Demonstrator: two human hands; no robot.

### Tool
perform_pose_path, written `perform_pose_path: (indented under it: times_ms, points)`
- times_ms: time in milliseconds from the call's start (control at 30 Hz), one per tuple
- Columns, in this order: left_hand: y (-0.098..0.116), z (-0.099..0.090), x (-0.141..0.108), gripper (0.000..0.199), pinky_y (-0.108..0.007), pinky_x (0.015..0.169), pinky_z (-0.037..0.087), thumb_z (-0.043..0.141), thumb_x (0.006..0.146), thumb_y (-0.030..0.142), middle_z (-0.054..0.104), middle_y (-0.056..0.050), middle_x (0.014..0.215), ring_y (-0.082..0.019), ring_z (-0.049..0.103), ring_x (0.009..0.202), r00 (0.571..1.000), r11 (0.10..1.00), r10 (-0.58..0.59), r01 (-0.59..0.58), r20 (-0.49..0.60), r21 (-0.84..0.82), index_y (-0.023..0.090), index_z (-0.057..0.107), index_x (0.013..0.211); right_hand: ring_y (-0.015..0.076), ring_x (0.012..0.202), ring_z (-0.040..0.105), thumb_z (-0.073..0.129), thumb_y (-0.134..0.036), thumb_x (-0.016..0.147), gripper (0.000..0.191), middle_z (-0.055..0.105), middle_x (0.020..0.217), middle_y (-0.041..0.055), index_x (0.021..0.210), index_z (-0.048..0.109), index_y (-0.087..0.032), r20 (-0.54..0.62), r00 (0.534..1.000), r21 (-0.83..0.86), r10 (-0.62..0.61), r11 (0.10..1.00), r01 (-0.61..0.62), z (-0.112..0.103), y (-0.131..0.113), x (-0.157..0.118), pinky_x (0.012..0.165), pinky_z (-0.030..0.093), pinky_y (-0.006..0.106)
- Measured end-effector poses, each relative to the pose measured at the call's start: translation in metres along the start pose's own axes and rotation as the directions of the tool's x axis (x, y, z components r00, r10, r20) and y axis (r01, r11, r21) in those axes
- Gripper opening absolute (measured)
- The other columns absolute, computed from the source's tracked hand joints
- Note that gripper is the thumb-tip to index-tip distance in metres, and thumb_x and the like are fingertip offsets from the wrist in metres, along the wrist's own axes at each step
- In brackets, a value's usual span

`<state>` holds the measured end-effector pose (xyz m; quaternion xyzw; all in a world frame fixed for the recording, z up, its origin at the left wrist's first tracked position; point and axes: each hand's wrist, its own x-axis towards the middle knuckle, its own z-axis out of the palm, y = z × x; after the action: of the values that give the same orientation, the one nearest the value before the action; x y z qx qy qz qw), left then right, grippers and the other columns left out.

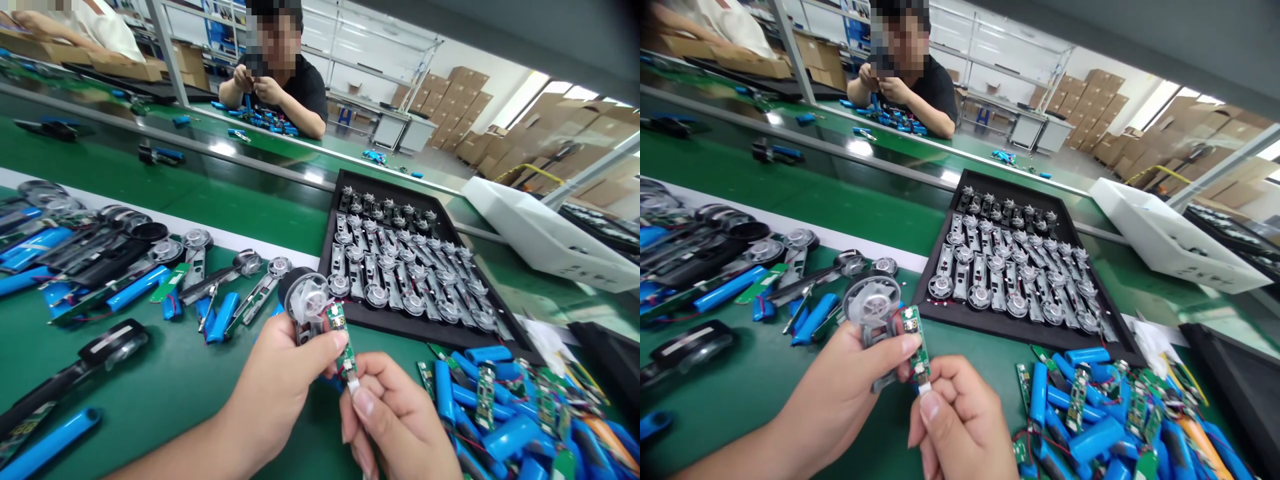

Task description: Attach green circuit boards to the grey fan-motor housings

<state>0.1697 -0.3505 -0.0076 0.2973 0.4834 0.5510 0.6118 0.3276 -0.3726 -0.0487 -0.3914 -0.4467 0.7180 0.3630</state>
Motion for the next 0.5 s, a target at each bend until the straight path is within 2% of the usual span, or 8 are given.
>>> perform_pose_path:
  times_ms: [300,500]
  points:
    - [-0.0034,0.0013,0.0008,0.017,-0.026,0.056,0.043,0.075,0.071,0.028,0.058,0.004,0.059,-0.013,0.049,0.057,1.000,0.999,-0.023,0.022,-0.010,-0.024,0.020,0.062,0.066,0.0027,0.037,0.038,0.064,-0.057,0.093,0.042,0.062,0.063,-0.0032,0.103,0.060,-0.017,0.000,1.000,0.006,-0.015,1.000,0.015,-0.0001,0.0023,0.0026,0.036,0.033,0.013]
    - [-0.0036,-0.0003,0.0008,0.018,-0.028,0.058,0.044,0.075,0.071,0.031,0.059,0.003,0.061,-0.015,0.050,0.060,0.999,0.999,-0.031,0.031,-0.022,0.018,0.020,0.061,0.068,0.0024,0.037,0.038,0.064,-0.059,0.093,0.043,0.061,0.064,-0.0039,0.102,0.059,-0.017,-0.004,1.000,-0.026,-0.014,1.000,0.014,-0.0003,0.0010,0.0026,0.037,0.033,0.013]
